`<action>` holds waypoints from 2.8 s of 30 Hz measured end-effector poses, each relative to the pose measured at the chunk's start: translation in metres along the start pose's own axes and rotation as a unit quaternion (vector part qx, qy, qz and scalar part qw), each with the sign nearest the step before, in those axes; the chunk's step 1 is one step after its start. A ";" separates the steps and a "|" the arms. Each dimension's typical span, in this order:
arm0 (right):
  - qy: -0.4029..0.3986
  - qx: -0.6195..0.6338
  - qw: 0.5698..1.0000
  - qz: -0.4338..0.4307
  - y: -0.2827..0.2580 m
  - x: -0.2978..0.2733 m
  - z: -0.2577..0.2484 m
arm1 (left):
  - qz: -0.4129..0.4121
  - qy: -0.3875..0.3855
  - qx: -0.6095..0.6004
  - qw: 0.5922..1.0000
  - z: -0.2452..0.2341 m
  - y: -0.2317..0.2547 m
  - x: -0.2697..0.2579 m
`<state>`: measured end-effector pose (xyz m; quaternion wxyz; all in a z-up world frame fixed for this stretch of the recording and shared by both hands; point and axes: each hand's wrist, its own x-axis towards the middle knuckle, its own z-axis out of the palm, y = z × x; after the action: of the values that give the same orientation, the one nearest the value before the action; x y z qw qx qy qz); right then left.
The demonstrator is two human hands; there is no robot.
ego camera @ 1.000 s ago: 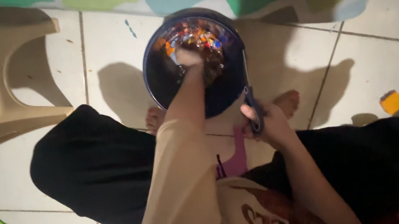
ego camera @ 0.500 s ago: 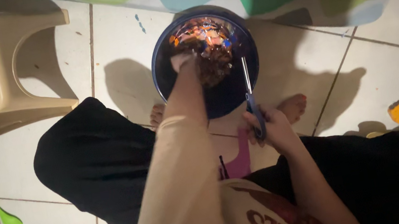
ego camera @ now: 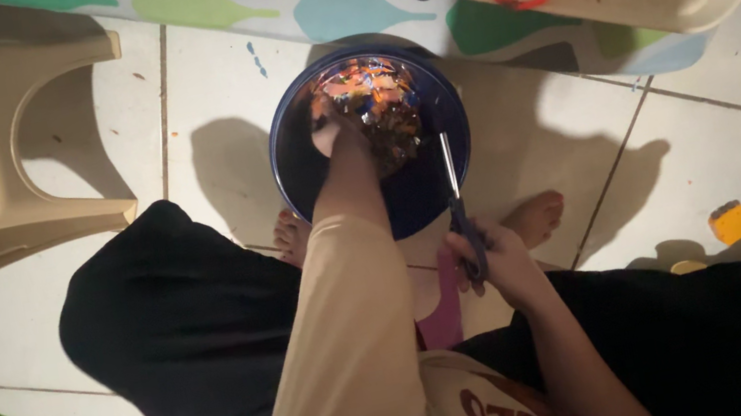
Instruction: The person sits on the floor and uses scissors to cut small colorful candy wrappers from a tray into smaller pieces, dropping them into a dark bowl. The person repeatedly picks up wrappers, cuts them, and places the pieces into the bowl.
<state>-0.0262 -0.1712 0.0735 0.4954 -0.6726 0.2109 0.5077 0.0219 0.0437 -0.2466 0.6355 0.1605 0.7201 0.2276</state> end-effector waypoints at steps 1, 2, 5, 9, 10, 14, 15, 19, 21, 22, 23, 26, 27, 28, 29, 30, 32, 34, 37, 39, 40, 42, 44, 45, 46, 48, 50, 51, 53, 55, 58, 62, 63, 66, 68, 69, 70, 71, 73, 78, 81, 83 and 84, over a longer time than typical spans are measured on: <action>-0.001 -0.003 1.000 -0.005 -0.002 0.000 0.000 | -0.005 -0.005 -0.009 1.000 0.002 0.002 -0.001; -0.002 -0.005 1.000 -0.012 -0.004 0.000 0.000 | -0.009 -0.011 -0.019 1.000 0.003 0.005 -0.005; 0.016 -0.015 1.000 -0.003 -0.013 -0.002 -0.001 | -0.044 -0.006 0.036 0.998 0.005 0.010 -0.042; 0.011 -0.006 1.000 0.009 -0.013 -0.008 0.004 | -0.044 -0.190 0.097 0.976 -0.035 0.043 -0.122; -0.006 -0.017 1.000 -0.002 -0.014 -0.007 0.005 | -0.055 -0.224 0.100 0.968 -0.046 0.059 -0.141; -0.009 -0.097 0.995 -0.001 -0.001 -0.008 0.011 | -0.078 -0.320 0.152 0.932 -0.095 0.126 -0.200; -0.024 -0.094 0.995 -0.022 0.008 -0.009 0.013 | -0.077 -0.335 0.174 0.923 -0.104 0.138 -0.210; -0.072 -0.007 0.996 -0.057 0.036 -0.003 0.026 | -0.076 -0.365 0.233 0.898 -0.124 0.170 -0.233; -0.095 0.016 0.994 -0.059 0.048 -0.004 0.028 | -0.054 -0.391 0.238 0.887 -0.132 0.176 -0.236; -0.107 0.000 0.992 -0.070 0.050 -0.005 0.026 | -0.043 -0.393 0.247 0.885 -0.133 0.178 -0.236; -0.117 -0.017 0.990 -0.081 0.051 -0.005 0.025 | -0.032 -0.394 0.256 0.882 -0.135 0.179 -0.236; -0.167 0.116 0.973 -0.109 0.051 -0.005 0.024 | -0.003 -0.403 0.278 0.872 -0.145 0.179 -0.230; -0.142 0.091 0.980 -0.111 0.049 -0.005 0.022 | 0.007 -0.408 0.284 0.868 -0.148 0.177 -0.228; -0.116 0.065 0.985 -0.111 0.046 -0.004 0.021 | 0.005 -0.408 0.284 0.868 -0.150 0.176 -0.227; -0.089 0.040 0.989 -0.111 0.044 -0.003 0.021 | 0.003 -0.408 0.284 0.867 -0.151 0.176 -0.225; -0.082 0.034 0.991 -0.103 0.042 -0.001 0.022 | 0.000 -0.407 0.283 0.868 -0.153 0.176 -0.223; -0.069 0.022 0.994 -0.085 0.040 0.002 0.023 | 0.002 -0.410 0.273 0.870 -0.159 0.175 -0.219; -0.034 -0.080 0.990 -0.109 0.041 0.005 0.024 | 0.003 -0.407 0.262 0.875 -0.163 0.173 -0.215; -0.023 -0.127 0.983 -0.129 0.044 0.011 0.028 | 0.010 -0.394 0.236 0.888 -0.165 0.173 -0.208; -0.045 -0.089 0.988 -0.120 0.047 0.016 0.033 | 0.019 -0.383 0.212 0.899 -0.164 0.172 -0.203; -0.064 -0.053 0.991 -0.106 0.049 0.019 0.036 | 0.017 -0.370 0.211 0.904 -0.164 0.170 -0.201; -0.098 -0.036 0.991 -0.080 0.051 0.023 0.038 | 0.011 -0.345 0.209 0.915 -0.162 0.166 -0.198; -0.130 -0.072 0.987 -0.057 0.052 0.028 0.038 | 0.007 -0.350 0.209 0.913 -0.158 0.159 -0.196; -0.130 -0.075 0.987 -0.057 0.052 0.031 0.039 | 0.004 -0.352 0.208 0.912 -0.156 0.155 -0.195; -0.130 -0.077 0.987 -0.056 0.053 0.033 0.040 | 0.013 -0.349 0.211 0.913 -0.157 0.152 -0.194; -0.124 -0.079 0.988 -0.050 0.054 0.039 0.043 | 0.029 -0.341 0.218 0.914 -0.156 0.146 -0.191; -0.113 -0.076 0.990 -0.041 0.053 0.044 0.046 | 0.033 -0.352 0.245 0.903 -0.156 0.143 -0.189; -0.083 -0.078 0.992 -0.061 0.053 0.044 0.045 | 0.035 -0.357 0.258 0.897 -0.156 0.143 -0.188; -0.023 -0.078 0.991 -0.102 0.054 0.041 0.043 | 0.037 -0.371 0.260 0.891 -0.156 0.144 -0.187; -0.003 -0.101 0.988 -0.120 0.053 0.037 0.041 | 0.039 -0.379 0.260 0.887 -0.158 0.145 -0.188; -0.006 -0.075 0.991 -0.112 0.045 0.030 0.041 | 0.046 -0.382 0.258 0.886 -0.154 0.149 -0.192; -0.119 -0.039 0.992 -0.030 0.037 0.020 0.046 | 0.055 -0.376 0.267 0.886 -0.147 0.155 -0.196; -0.116 -0.048 0.991 -0.040 0.036 0.018 0.048 | 0.058 -0.375 0.270 0.885 -0.145 0.156 -0.197; -0.099 -0.058 0.991 -0.069 0.035 0.012 0.051 | 0.078 -0.381 0.286 0.876 -0.146 0.156 -0.200; -0.076 -0.042 0.992 -0.094 0.035 0.011 0.052 | 0.060 -0.394 0.293 0.869 -0.148 0.156 -0.201; -0.073 -0.047 0.991 -0.105 0.034 0.011 0.051 | 0.051 -0.400 0.296 0.866 -0.149 0.157 -0.201; -0.070 -0.052 0.989 -0.116 0.033 0.012 0.051 | 0.049 -0.401 0.303 0.863 -0.149 0.157 -0.201; -0.067 -0.057 0.988 -0.127 0.033 0.013 0.050 | 0.048 -0.401 0.311 0.860 -0.149 0.158 -0.200; -0.035 -0.077 0.989 -0.122 0.034 0.014 0.046 | 0.044 -0.400 0.316 0.859 -0.150 0.160 -0.199; -0.069 -0.089 0.987 -0.113 0.034 0.018 0.045 | 0.015 -0.390 0.296 0.871 -0.147 0.165 -0.198; -0.121 -0.091 0.986 -0.064 0.034 0.020 0.047 | -0.005 -0.384 0.299 0.874 -0.145 0.167 -0.198; -0.141 -0.081 0.984 -0.077 0.037 0.020 0.047 | -0.018 -0.394 0.294 0.871 -0.145 0.167 -0.198; -0.131 -0.080 0.985 -0.081 0.039 0.020 0.047 | -0.024 -0.398 0.292 0.869 -0.146 0.166 -0.198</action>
<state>-0.0709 -0.1417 0.0386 0.5023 -0.6529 0.0479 0.5649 -0.1039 0.0629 0.0215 0.7975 0.3987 0.4434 -0.0914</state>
